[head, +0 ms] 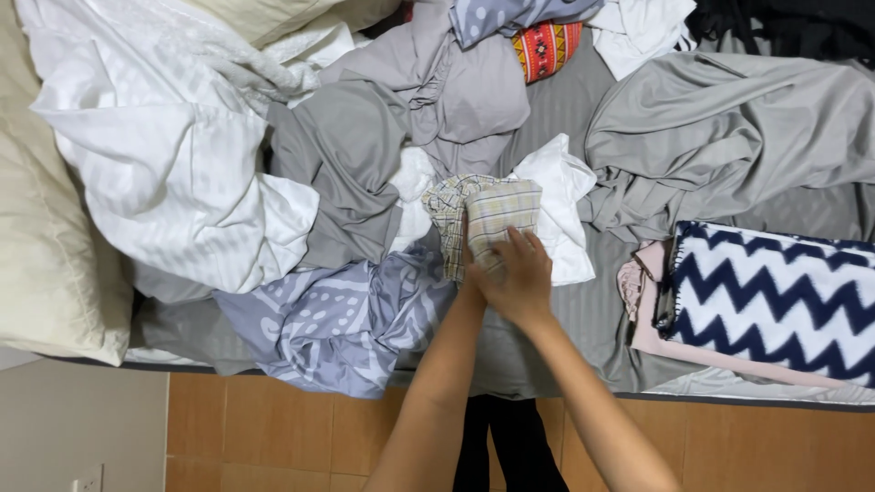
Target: The person folds a blue and white chevron-patterned cloth, a plaid shirt, and a white striped cloth on a bed. The person places each folded item into a stack on the right side of the bed.
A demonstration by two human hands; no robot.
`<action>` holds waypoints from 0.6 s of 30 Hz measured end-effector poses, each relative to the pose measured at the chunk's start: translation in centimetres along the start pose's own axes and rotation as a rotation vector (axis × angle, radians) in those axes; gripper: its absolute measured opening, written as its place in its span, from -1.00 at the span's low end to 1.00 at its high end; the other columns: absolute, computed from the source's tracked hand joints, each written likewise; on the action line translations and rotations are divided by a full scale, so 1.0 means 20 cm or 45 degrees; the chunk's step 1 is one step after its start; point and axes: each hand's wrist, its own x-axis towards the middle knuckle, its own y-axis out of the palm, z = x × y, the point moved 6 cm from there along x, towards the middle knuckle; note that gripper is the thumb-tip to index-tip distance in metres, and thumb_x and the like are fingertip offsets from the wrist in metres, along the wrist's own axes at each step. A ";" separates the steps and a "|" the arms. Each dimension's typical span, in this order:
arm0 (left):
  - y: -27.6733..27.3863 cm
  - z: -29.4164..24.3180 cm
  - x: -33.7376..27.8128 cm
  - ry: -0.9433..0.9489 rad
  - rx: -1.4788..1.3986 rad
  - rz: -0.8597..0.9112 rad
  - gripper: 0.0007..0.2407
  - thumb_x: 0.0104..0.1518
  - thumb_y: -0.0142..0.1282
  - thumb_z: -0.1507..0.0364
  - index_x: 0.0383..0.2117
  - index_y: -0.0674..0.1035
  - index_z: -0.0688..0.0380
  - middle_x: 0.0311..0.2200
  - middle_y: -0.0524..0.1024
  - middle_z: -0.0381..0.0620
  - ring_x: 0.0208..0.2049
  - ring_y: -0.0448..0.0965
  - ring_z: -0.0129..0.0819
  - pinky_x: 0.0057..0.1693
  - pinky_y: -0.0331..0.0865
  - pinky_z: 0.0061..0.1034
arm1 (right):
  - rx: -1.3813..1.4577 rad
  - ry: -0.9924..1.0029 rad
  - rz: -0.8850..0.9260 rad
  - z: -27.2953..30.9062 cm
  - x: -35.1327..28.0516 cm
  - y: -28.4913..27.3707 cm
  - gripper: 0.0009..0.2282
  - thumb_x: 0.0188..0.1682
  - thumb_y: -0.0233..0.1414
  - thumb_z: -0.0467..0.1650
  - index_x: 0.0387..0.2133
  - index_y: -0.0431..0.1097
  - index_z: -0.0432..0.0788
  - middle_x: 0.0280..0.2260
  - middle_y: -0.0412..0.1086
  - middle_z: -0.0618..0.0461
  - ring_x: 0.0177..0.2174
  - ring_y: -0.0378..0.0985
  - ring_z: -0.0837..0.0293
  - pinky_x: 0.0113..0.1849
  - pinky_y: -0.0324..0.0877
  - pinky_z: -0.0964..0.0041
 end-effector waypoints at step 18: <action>0.08 0.59 -0.45 2.738 4.415 0.014 -0.36 0.03 0.26 0.09 0.10 0.28 0.27 0.00 0.29 0.45 -0.02 0.35 0.36 0.09 0.27 0.04 | 0.115 -0.266 -0.011 -0.32 -0.12 0.46 -0.66 0.04 0.07 -0.42 0.11 0.37 0.04 0.43 -0.03 -0.34 0.43 -0.16 -0.19 0.35 -0.05 -0.04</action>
